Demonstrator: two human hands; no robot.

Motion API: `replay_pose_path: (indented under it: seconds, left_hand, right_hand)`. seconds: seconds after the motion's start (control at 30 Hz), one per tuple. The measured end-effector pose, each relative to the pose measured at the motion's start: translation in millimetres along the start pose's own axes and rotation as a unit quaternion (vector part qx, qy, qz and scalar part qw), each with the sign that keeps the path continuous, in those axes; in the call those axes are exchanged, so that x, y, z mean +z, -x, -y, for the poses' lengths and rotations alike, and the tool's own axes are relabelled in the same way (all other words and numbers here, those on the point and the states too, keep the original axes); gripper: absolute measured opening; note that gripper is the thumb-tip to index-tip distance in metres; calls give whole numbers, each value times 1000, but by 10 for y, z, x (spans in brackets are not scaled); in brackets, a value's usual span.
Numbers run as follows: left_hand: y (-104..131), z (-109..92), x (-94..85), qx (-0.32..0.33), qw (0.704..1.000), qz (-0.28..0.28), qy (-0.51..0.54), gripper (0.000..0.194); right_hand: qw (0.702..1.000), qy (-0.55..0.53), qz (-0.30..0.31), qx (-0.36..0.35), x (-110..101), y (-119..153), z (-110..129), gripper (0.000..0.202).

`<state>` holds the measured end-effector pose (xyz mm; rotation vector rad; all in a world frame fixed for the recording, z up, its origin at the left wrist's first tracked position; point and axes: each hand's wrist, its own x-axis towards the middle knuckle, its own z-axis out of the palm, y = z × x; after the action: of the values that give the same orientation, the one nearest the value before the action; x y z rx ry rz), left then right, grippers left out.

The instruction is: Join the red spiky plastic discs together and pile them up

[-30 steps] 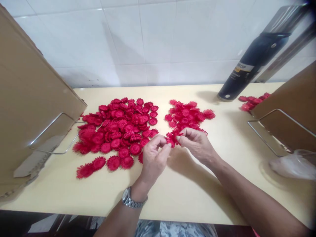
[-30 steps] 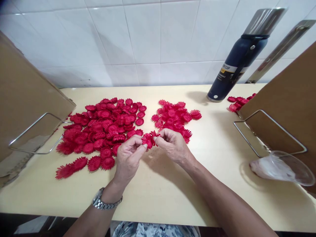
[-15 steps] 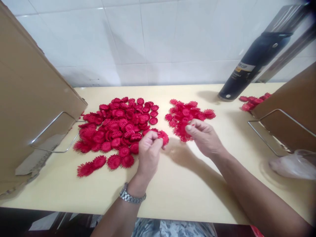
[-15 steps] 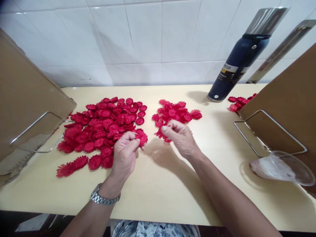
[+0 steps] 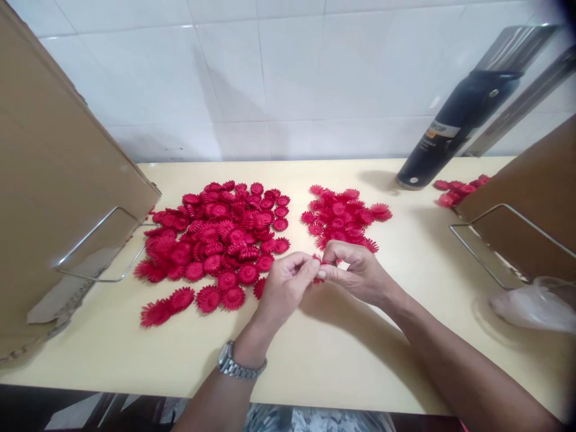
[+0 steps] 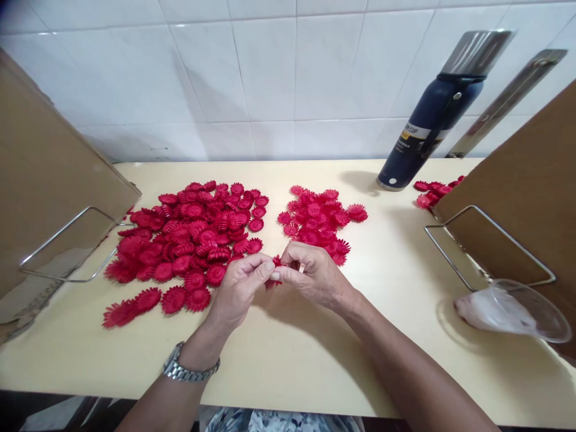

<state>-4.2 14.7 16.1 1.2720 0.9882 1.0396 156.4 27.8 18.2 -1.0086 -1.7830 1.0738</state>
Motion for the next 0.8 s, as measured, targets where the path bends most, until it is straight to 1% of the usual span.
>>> replay_pose_path:
  seconds: [0.03, 0.07, 0.13, 0.17, 0.2, 0.23, 0.27, 0.3, 0.37, 0.4, 0.43, 0.47, 0.5, 0.57, 0.63, 0.7, 0.73, 0.8]
  left_hand:
    - [-7, 9, -12, -10, 1000, 6, 17, 24]
    - [-19, 15, -24, -16, 999, -9, 35, 26]
    - [-62, 5, -43, -16, 995, -77, 55, 25]
    - [-95, -10, -42, -12, 993, -105, 49, 24]
    - [-139, -31, -30, -7, 992, -121, 31, 24]
    - [-193, -55, -6, 2, 992, -125, 1, 24]
    - [-257, -76, 29, 15, 992, -118, -39, 23]
    - [-328, -93, 72, 32, 990, -111, -78, 22]
    - [-473, -106, 160, 77, 983, -95, -137, 19]
    - [-536, -103, 193, 85, 981, -86, -151, 20]
    - [-586, -96, 212, 89, 981, -74, -158, 22]
    - [-619, -86, 217, 93, 981, -65, -156, 25]
    - [-634, -76, 206, 94, 983, -60, -149, 27]
    - [-620, -62, 154, 92, 986, -58, -124, 28]
    - [-572, -62, 92, 77, 989, -62, -106, 20]
    - [-515, -77, 51, 47, 993, -67, -86, 13]
    - [-485, -90, 41, 35, 995, -69, -70, 13]
    - [-423, -119, 39, 21, 997, -75, -13, 19]
  right_hand:
    - [1000, -12, 1, 2, -23, -1, 10, 31]
    - [1000, -26, -7, 2, -59, -4, 24, 32]
    - [998, -29, -46, 2, -168, -24, 51, 34]
    - [997, -2, -72, 4, -236, -39, 56, 33]
    - [994, 49, -98, 6, -307, -58, 50, 31]
    - [985, 122, -121, 8, -376, -79, 33, 28]
    - [968, 208, -137, 10, -439, -99, 5, 24]
    - [945, 292, -150, 9, -492, -116, -32, 21]
    - [895, 410, -174, -2, -561, -134, -107, 19]
    - [880, 439, -183, -11, -579, -131, -134, 20]
    - [871, 452, -191, -20, -587, -121, -149, 21]
    - [868, 454, -196, -31, -588, -105, -148, 22]
    - [870, 447, -201, -42, -582, -87, -130, 22]
    - [887, 414, -199, -54, -555, -52, -57, 21]
    - [911, 370, -171, -57, -506, -34, 38, 20]
    - [932, 333, -131, -59, -438, -36, 119, 18]
    - [941, 314, -112, -57, -400, -42, 146, 18]
    - [959, 265, -89, -39, -320, -55, 169, 19]
